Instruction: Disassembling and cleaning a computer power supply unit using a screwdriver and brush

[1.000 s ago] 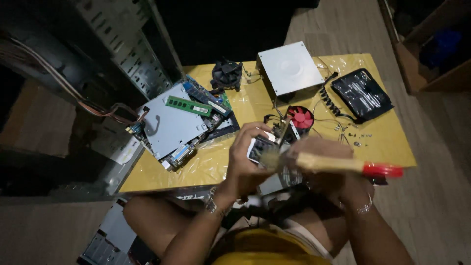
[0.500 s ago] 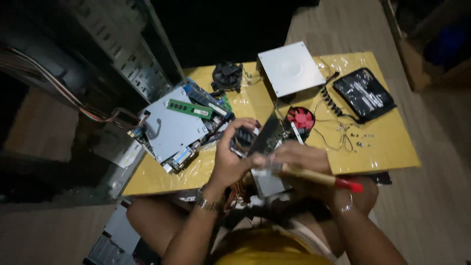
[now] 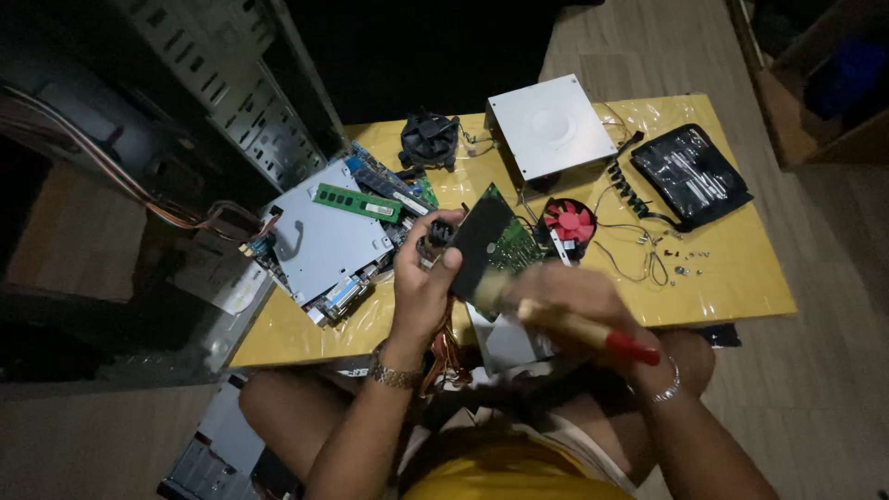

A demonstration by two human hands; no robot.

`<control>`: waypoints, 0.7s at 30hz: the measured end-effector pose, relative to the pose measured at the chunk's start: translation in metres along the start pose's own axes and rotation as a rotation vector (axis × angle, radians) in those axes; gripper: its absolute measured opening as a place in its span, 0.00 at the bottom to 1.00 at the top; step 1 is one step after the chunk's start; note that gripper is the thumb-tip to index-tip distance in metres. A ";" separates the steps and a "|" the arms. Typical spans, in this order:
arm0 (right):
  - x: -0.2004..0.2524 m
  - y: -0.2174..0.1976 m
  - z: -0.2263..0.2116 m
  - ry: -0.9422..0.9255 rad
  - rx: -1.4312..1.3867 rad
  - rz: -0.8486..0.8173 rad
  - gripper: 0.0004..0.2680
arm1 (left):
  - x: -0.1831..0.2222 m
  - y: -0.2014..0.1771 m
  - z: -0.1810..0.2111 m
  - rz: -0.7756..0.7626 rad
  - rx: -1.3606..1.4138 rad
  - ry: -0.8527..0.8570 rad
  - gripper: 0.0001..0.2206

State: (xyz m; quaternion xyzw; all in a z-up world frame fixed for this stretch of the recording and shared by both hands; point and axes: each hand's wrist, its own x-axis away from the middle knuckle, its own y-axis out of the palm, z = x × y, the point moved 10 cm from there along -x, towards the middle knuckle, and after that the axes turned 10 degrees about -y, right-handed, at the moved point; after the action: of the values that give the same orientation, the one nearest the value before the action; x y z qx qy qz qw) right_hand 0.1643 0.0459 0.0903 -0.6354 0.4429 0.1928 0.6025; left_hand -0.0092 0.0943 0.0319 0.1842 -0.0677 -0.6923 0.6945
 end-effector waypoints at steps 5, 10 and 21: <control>-0.022 -0.039 0.004 -0.044 0.169 0.262 0.01 | -0.005 -0.006 -0.015 0.078 0.324 -0.020 0.31; 0.002 0.003 0.000 0.124 -0.373 -0.067 0.05 | -0.008 -0.014 -0.016 0.090 0.364 -0.068 0.24; 0.008 -0.013 -0.003 0.195 -0.018 0.076 0.07 | -0.009 -0.006 -0.008 0.077 0.430 -0.077 0.23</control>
State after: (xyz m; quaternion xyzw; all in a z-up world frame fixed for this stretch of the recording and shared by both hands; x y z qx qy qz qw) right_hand 0.1778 0.0389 0.0921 -0.6393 0.5214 0.1565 0.5431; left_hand -0.0123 0.1051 0.0237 0.2988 -0.2472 -0.6414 0.6619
